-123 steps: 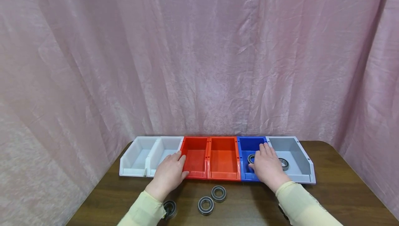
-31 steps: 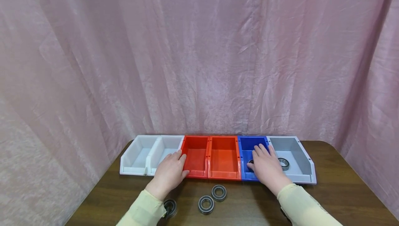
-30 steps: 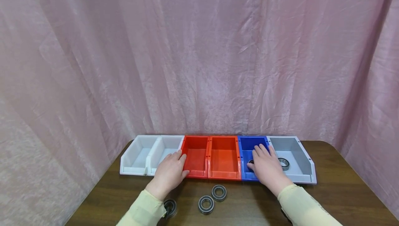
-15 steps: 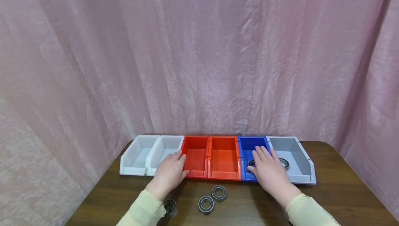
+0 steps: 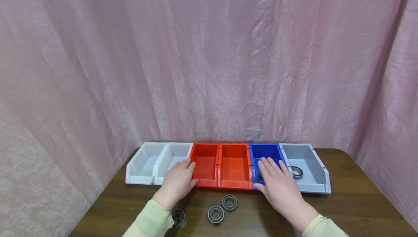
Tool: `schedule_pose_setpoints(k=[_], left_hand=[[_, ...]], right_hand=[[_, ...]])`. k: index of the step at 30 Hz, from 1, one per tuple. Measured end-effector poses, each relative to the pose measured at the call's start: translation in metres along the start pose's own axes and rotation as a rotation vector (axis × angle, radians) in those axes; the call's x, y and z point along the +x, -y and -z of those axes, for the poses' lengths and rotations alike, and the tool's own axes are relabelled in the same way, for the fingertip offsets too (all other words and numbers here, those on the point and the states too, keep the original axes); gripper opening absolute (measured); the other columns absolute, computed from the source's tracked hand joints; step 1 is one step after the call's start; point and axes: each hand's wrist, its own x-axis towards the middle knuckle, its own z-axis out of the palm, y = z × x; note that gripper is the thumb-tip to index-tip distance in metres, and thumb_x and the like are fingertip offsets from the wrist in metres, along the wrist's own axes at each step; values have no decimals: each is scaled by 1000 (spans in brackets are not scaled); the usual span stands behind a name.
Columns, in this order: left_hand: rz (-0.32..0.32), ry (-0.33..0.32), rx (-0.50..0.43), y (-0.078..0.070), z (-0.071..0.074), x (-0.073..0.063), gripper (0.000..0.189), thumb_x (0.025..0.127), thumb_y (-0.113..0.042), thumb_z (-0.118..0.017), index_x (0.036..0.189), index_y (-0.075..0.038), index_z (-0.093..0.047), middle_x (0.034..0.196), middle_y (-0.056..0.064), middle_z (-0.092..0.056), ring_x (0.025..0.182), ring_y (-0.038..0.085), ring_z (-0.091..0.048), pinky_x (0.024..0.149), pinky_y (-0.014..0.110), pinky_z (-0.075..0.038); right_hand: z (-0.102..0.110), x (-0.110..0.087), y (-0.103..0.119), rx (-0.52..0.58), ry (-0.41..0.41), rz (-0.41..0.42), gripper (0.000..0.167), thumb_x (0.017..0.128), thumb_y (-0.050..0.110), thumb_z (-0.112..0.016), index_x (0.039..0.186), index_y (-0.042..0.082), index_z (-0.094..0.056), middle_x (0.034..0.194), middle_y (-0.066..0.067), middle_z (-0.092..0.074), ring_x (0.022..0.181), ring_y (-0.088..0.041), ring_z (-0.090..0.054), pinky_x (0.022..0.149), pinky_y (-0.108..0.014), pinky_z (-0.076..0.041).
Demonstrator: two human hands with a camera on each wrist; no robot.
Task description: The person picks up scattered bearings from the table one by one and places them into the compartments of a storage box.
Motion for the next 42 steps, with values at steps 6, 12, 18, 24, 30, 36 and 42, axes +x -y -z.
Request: schedule_pose_setpoints(k=[6,12,18,24,30,36,42], left_hand=[[-1,-4,2,0,-2,0,68,87,-37,-95,138,1,-73,141,23,-70,129,38,-68,114,51,-54],[-9,-16,3,1,-2,0,67,87,-37,-95,137,2,-73,140,24,-71,128,38,-68,114,51,-54],[-7,-14,4,0,-3,0,68,87,-38,-95,137,1,-73,140,23,-71,127,38,-69,114,51,-53],[-1,-8,-1,1,-3,0,68,86,-38,-95,138,1,-73,141,24,-70,128,38,-68,115,51,-53],[-3,-10,0,0,-3,0,68,87,-38,-95,139,0,-73,140,24,-71,127,38,-68,115,51,-53],[-2,-8,0,-1,-2,-1,69,86,-38,-96,139,0,-73,140,23,-71,127,37,-69,114,51,-54],[4,-1,-3,0,-1,0,71,85,-37,-96,140,-1,-73,142,23,-70,128,38,-68,114,52,-54]], right_hand=[[1,-4,8,3,-34,37,72,98,42,-84,150,-4,-64,155,-23,-62,147,-45,-55,123,-69,-36],[-1,-8,15,1,-23,56,73,97,42,-85,152,-1,-63,158,-21,-60,149,-43,-54,124,-66,-36],[0,-11,23,25,23,46,77,98,45,-84,156,0,-59,162,-19,-57,152,-41,-51,126,-64,-34],[2,-10,30,48,114,29,78,99,48,-81,158,2,-58,164,-18,-55,154,-41,-48,126,-66,-33],[1,-11,35,61,127,48,77,99,47,-81,158,2,-58,165,-17,-54,155,-41,-47,127,-65,-32],[-4,-13,39,43,73,107,72,100,44,-81,154,1,-61,161,-17,-58,153,-39,-51,125,-63,-36],[-6,-13,42,44,106,119,71,102,44,-79,154,0,-61,162,-17,-57,153,-39,-50,126,-62,-37]])
